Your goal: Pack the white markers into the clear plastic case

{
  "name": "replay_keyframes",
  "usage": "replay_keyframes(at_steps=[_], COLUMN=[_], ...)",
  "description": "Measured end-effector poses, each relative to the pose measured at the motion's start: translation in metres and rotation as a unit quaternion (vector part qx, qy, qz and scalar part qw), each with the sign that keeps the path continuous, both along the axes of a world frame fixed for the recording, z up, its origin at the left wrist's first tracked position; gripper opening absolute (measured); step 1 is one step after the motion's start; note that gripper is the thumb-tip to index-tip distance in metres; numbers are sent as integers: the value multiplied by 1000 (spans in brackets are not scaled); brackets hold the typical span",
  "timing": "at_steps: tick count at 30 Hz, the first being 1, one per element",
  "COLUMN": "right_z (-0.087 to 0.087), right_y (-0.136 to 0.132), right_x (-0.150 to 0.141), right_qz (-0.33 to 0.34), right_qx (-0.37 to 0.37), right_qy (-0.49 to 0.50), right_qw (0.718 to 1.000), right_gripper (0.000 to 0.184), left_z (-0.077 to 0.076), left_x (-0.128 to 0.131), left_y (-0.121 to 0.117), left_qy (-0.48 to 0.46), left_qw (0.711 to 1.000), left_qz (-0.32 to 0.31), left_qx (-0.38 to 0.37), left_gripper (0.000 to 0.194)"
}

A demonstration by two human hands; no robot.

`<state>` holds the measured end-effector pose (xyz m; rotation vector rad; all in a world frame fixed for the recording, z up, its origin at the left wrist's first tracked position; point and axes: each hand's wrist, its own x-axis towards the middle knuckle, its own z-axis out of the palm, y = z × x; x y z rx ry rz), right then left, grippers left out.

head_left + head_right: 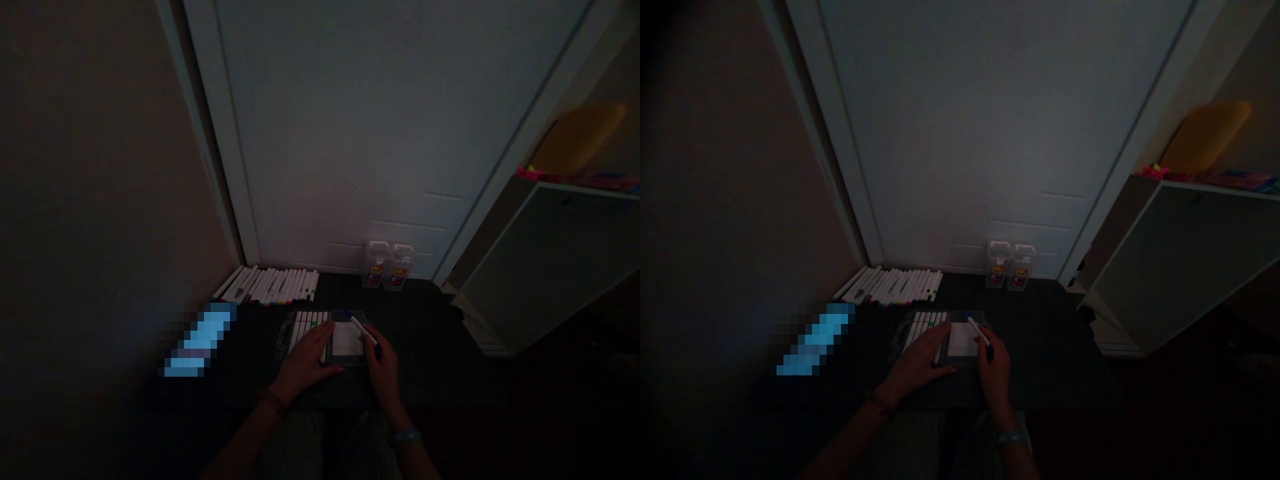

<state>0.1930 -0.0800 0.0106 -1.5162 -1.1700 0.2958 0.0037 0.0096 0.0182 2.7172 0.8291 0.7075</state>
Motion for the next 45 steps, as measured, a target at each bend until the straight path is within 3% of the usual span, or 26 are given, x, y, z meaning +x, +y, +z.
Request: replay_keyframes(at_steps=[4, 11, 16, 19, 25, 32, 37, 45], right_z=[0, 0, 4, 8, 7, 4, 7, 8], right_y=[1, 2, -1, -2, 2, 2, 3, 2], right_x=[0, 1, -3, -6, -7, 1, 3, 3], right_qz=[-9, -11, 18, 57, 91, 17, 50, 64], right_qx=[10, 12, 15, 25, 24, -14, -10, 0], right_qy=[-11, -17, -85, -120, -109, -19, 70, 104], right_qw=[1000, 1000, 996, 991, 990, 1000, 996, 993], right_gripper=[33, 33, 30, 30, 31, 29, 31, 33], left_z=[17, 34, 32, 31, 30, 22, 15, 12], left_x=[0, 15, 39, 48, 52, 34, 19, 15], left_y=[-5, -6, 8, 14, 18, 13, 3, 2], left_qy=[-17, -115, -196, -229, -302, -337, -304, -244], left_qw=[1000, 991, 963, 950, 918, 913, 928, 943], left_qz=[8, 70, 117, 124, 99, 136, 138, 148], left_qx=[17, -6, -140, -172, -236, -185, -168, -169], left_gripper=[82, 42, 38, 43, 29, 21, 20, 24])
